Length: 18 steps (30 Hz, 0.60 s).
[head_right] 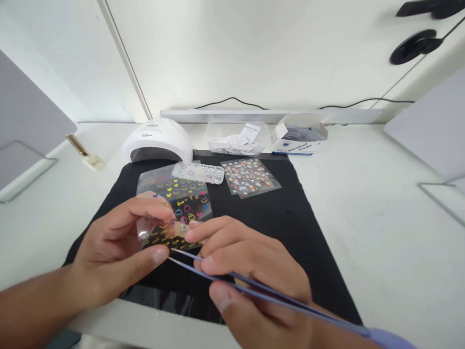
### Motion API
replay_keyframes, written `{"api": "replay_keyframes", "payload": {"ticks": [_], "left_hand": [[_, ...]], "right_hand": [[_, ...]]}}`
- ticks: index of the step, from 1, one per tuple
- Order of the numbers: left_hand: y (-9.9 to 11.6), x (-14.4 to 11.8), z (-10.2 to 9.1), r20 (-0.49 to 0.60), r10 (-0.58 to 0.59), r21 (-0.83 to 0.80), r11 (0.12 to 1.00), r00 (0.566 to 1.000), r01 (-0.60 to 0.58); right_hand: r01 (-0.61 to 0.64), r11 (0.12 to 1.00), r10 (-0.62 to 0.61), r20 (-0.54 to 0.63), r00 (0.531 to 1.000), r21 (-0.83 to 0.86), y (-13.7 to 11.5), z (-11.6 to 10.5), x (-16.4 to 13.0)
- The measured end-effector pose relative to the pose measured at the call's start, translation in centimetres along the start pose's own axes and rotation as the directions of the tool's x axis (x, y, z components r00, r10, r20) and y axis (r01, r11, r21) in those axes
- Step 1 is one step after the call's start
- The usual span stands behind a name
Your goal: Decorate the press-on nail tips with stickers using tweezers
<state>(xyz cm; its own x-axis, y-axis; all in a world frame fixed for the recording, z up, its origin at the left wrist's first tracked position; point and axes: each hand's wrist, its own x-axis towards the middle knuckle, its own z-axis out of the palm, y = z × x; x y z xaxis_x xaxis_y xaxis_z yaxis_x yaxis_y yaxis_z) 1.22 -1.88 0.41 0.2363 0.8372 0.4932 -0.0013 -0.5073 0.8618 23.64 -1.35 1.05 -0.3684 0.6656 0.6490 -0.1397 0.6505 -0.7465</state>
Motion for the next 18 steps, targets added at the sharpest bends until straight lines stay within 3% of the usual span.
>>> {"api": "replay_keyframes", "payload": {"ticks": [5,13,18], "left_hand": [[0.26,0.05,0.29,-0.025,-0.110,-0.055,0.993,0.994,0.109],[0.09,-0.16,0.25,-0.026,-0.048,-0.127,0.991,0.998,0.045],[-0.11,-0.27,0.35,-0.014,-0.033,-0.129,0.991,0.999,0.031]], "right_hand": [[0.015,1.000,-0.015,0.073,0.997,-0.006,0.14,-0.22,-0.05],[0.008,0.997,-0.004,-0.054,0.999,0.075,0.18,0.51,-0.15],[0.002,0.998,0.002,-0.056,0.998,0.066,-0.11,0.17,-0.11]]}}
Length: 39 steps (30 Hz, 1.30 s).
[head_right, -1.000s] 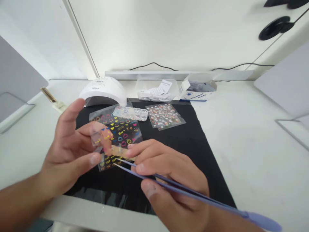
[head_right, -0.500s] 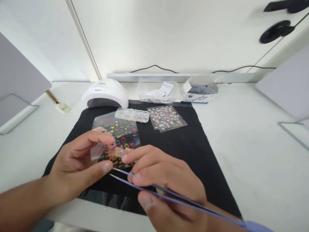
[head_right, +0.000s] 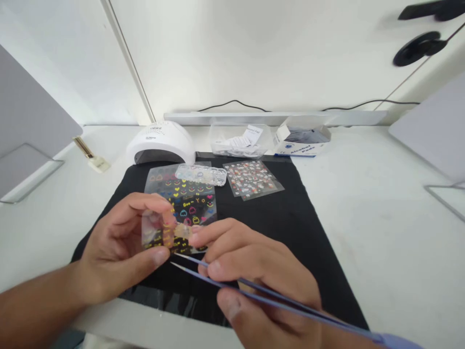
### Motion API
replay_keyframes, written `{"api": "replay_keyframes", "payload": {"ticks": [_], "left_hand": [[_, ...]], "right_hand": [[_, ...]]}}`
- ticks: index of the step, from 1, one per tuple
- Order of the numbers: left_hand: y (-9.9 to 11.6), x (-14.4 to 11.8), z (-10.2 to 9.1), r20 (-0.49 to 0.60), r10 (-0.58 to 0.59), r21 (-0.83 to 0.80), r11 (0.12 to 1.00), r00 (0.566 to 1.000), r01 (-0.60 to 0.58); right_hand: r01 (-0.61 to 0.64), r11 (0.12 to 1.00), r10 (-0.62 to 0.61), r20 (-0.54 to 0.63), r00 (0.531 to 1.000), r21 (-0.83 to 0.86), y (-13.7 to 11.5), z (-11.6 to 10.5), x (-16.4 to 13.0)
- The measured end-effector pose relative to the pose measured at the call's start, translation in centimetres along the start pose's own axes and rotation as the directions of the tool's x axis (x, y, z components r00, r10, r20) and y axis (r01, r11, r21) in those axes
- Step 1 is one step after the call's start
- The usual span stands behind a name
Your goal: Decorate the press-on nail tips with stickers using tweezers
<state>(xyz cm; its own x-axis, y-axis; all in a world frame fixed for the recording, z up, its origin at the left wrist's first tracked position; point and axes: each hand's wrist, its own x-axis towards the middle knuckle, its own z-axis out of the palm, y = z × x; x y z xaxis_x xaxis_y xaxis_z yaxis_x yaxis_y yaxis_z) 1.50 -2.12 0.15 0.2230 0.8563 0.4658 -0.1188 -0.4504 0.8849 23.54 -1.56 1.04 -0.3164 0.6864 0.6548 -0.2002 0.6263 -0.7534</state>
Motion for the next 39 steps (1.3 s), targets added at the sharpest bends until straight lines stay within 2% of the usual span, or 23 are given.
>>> {"api": "replay_keyframes", "payload": {"ticks": [5,10,18,21,24,26,30,33,36,39], "left_hand": [[0.0,0.0,-0.1,-0.001,-0.011,0.031,0.999,1.000,0.011],[0.3,0.2,-0.5,-0.001,-0.072,0.025,0.997,0.997,0.072],[0.9,1.0,-1.4,0.155,-0.196,-0.027,0.979,0.968,0.203],[0.6,0.9,-1.7,0.131,-0.191,-0.123,0.971,0.973,0.207],[0.1,0.6,-1.6,0.109,-0.137,-0.239,0.958,0.985,0.160],[-0.3,0.3,-1.4,0.097,-0.080,-0.254,0.962,0.992,0.102],[-1.0,-0.3,-0.6,0.032,0.081,-0.107,0.991,0.996,-0.077],[-1.1,-0.6,0.1,-0.044,0.223,0.005,0.975,0.974,-0.223],[-0.9,-0.7,0.4,-0.118,0.264,0.065,0.964,0.957,-0.258],[-0.8,-0.6,0.1,-0.098,0.261,0.105,0.962,0.960,-0.251]], "right_hand": [[-0.036,0.999,0.040,0.110,0.993,-0.041,-0.4,-0.4,-0.1],[-0.024,1.000,0.025,0.064,0.998,-0.012,-0.4,-0.2,0.0],[-0.019,0.999,0.016,0.073,0.997,0.047,0.2,0.0,0.1],[-0.045,0.997,0.041,0.068,0.997,0.058,0.4,0.1,-0.3],[-0.056,0.996,0.054,0.038,0.998,0.067,0.6,0.1,-0.7],[-0.064,0.995,0.063,0.017,0.998,0.074,0.6,0.0,-0.8],[-0.045,0.997,0.045,0.013,0.999,0.064,0.8,0.0,-0.6],[-0.020,0.999,0.019,0.020,1.000,0.044,0.9,0.1,-0.5],[-0.025,1.000,0.025,0.004,1.000,0.015,0.6,0.2,-0.6],[-0.042,0.999,0.042,0.010,0.999,-0.016,0.2,0.3,-0.6]]}}
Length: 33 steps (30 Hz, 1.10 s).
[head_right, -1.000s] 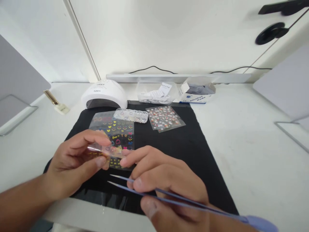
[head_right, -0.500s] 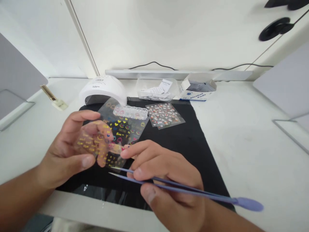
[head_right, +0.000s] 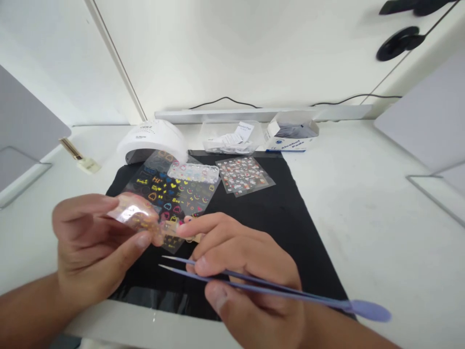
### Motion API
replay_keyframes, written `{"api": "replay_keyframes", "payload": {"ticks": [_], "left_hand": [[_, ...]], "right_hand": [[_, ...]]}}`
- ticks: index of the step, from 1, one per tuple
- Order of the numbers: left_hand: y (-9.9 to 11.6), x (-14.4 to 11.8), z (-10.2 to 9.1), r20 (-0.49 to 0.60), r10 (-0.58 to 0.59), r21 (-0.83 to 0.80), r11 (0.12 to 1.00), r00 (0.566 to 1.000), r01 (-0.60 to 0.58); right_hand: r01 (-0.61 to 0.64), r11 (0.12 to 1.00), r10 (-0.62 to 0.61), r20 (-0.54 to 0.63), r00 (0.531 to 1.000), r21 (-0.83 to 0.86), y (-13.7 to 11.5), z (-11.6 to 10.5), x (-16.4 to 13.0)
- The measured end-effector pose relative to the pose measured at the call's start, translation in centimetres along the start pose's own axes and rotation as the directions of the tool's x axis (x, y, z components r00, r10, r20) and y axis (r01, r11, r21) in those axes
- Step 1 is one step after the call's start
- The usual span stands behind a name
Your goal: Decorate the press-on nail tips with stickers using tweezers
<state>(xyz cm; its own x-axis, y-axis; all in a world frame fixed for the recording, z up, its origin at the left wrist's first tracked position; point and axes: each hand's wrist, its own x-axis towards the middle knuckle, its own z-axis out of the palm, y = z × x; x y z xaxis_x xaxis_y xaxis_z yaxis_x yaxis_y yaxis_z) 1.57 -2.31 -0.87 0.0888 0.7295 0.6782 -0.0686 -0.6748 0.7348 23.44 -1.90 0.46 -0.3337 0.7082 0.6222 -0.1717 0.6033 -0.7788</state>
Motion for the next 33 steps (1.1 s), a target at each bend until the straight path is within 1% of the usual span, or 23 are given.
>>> {"api": "replay_keyframes", "payload": {"ticks": [3,5,7,10,12,14,15,17,18,19,20,25,27,30,33], "left_hand": [[0.1,0.3,-0.4,0.091,0.045,0.134,0.989,0.995,-0.057],[0.2,0.5,-0.4,0.126,0.030,0.207,0.977,0.992,-0.056],[0.5,0.6,-0.2,0.113,-0.029,0.204,0.979,0.993,0.005],[0.7,0.7,0.2,0.074,-0.126,0.147,0.983,0.989,0.114],[0.8,0.7,0.5,0.047,-0.166,0.118,0.980,0.985,0.159],[0.8,0.8,0.6,0.027,-0.184,0.095,0.979,0.983,0.181],[0.8,0.8,0.6,0.026,-0.189,0.083,0.979,0.982,0.186],[0.8,1.0,0.5,0.030,-0.197,0.070,0.978,0.980,0.194],[0.9,1.1,0.5,0.032,-0.195,0.070,0.979,0.980,0.193],[0.9,1.1,0.5,0.035,-0.191,0.075,0.979,0.981,0.188],[1.0,1.2,0.4,0.038,-0.184,0.085,0.980,0.982,0.180],[1.2,1.3,0.3,0.074,-0.160,0.122,0.981,0.984,0.150],[1.3,1.3,0.4,0.055,-0.191,0.134,0.974,0.980,0.182],[1.4,1.2,0.5,0.014,-0.281,0.104,0.955,0.960,0.278],[1.4,1.4,0.5,0.012,-0.325,0.044,0.945,0.946,0.324]], "right_hand": [[-0.001,0.999,0.002,0.033,0.999,-0.043,-0.3,-0.2,0.3],[0.012,0.998,-0.008,0.068,0.998,-0.065,-0.4,-0.5,0.5],[0.036,0.996,-0.027,0.110,0.994,-0.079,-0.5,-0.7,0.6],[0.053,0.995,-0.039,0.162,0.986,-0.081,-0.3,-0.5,0.5],[0.078,0.996,-0.072,0.106,0.992,-0.050,0.0,0.0,0.3],[0.142,0.990,-0.142,-0.021,0.990,-0.007,0.3,0.5,0.2],[0.166,0.986,-0.166,-0.067,0.984,0.002,0.3,0.6,0.2],[0.138,0.990,-0.138,-0.037,0.990,-0.010,0.1,0.5,0.3],[0.081,0.996,-0.081,0.001,0.997,-0.032,-0.1,0.3,0.4],[0.068,0.997,-0.069,-0.025,0.997,-0.043,-0.3,0.0,0.5],[0.057,0.997,-0.058,-0.018,0.998,-0.056,-0.6,-0.2,0.7],[0.035,0.989,-0.028,0.052,0.998,-0.143,-1.4,-1.1,0.8],[0.029,0.985,-0.019,0.061,0.998,-0.171,-1.4,-1.2,0.6],[0.016,0.975,-0.004,0.055,0.998,-0.220,-1.2,-1.0,0.4],[0.060,0.971,-0.060,0.006,0.998,-0.231,-0.9,-0.5,0.5]]}}
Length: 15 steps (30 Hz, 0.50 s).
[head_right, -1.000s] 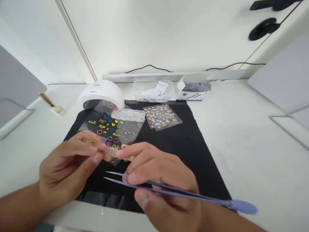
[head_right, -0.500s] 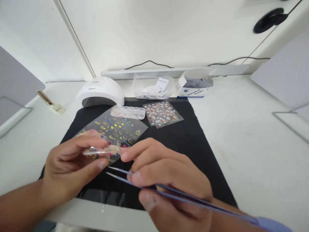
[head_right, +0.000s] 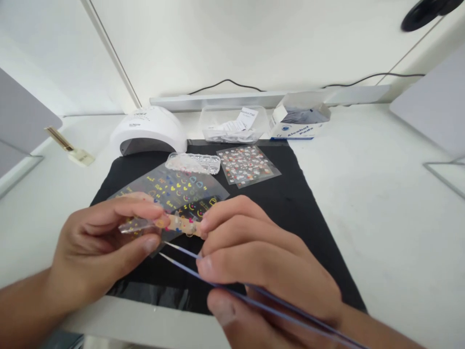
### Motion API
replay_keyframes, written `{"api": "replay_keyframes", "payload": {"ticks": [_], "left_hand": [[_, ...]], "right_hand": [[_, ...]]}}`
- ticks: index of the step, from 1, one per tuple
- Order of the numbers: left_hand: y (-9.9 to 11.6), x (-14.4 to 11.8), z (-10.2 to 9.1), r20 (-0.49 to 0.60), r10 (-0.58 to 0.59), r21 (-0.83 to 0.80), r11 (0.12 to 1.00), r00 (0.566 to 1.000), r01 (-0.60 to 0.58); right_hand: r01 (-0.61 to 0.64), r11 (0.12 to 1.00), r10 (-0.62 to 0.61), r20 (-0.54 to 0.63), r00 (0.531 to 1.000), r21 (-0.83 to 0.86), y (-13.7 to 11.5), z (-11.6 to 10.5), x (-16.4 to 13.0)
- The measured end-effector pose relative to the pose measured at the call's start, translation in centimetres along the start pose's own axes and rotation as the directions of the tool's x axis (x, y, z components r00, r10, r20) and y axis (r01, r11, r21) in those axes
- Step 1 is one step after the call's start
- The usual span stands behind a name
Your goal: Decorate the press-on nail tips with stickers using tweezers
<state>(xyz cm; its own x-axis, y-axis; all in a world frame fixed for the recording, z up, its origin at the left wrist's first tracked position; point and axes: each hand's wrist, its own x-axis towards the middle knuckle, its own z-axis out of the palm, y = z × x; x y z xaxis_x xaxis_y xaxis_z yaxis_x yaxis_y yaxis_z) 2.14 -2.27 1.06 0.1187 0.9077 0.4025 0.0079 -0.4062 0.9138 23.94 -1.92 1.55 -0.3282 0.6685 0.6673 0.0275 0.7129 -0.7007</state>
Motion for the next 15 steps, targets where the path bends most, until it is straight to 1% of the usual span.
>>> {"api": "replay_keyframes", "payload": {"ticks": [3,5,6,10,11,13,15], "left_hand": [[0.1,0.2,0.0,0.008,-0.003,-0.010,1.000,1.000,0.003],[0.2,0.3,-0.1,0.016,-0.009,-0.009,1.000,1.000,0.009],[0.3,0.3,-0.1,0.022,-0.015,-0.010,1.000,1.000,0.015],[0.4,0.3,0.0,0.039,-0.040,-0.020,0.999,0.998,0.040],[0.4,0.2,0.1,0.036,-0.052,-0.031,0.998,0.998,0.053],[0.5,0.1,0.1,0.021,-0.088,-0.057,0.994,0.996,0.089],[0.6,0.0,0.2,0.011,-0.120,-0.061,0.991,0.993,0.121]], "right_hand": [[0.068,0.997,-0.065,-0.117,0.991,0.022,0.1,0.8,0.4],[0.091,0.995,-0.083,-0.169,0.982,0.037,0.1,1.1,0.5],[0.098,0.994,-0.090,-0.177,0.980,0.039,0.0,1.2,0.5],[0.136,0.990,-0.131,-0.108,0.985,0.036,0.0,0.8,0.4],[0.119,0.992,-0.116,-0.079,0.990,0.043,0.0,0.6,0.4],[0.048,0.997,-0.047,-0.023,0.999,0.054,0.1,0.3,0.3],[-0.011,0.999,0.010,0.013,1.000,0.053,0.3,0.1,0.1]]}}
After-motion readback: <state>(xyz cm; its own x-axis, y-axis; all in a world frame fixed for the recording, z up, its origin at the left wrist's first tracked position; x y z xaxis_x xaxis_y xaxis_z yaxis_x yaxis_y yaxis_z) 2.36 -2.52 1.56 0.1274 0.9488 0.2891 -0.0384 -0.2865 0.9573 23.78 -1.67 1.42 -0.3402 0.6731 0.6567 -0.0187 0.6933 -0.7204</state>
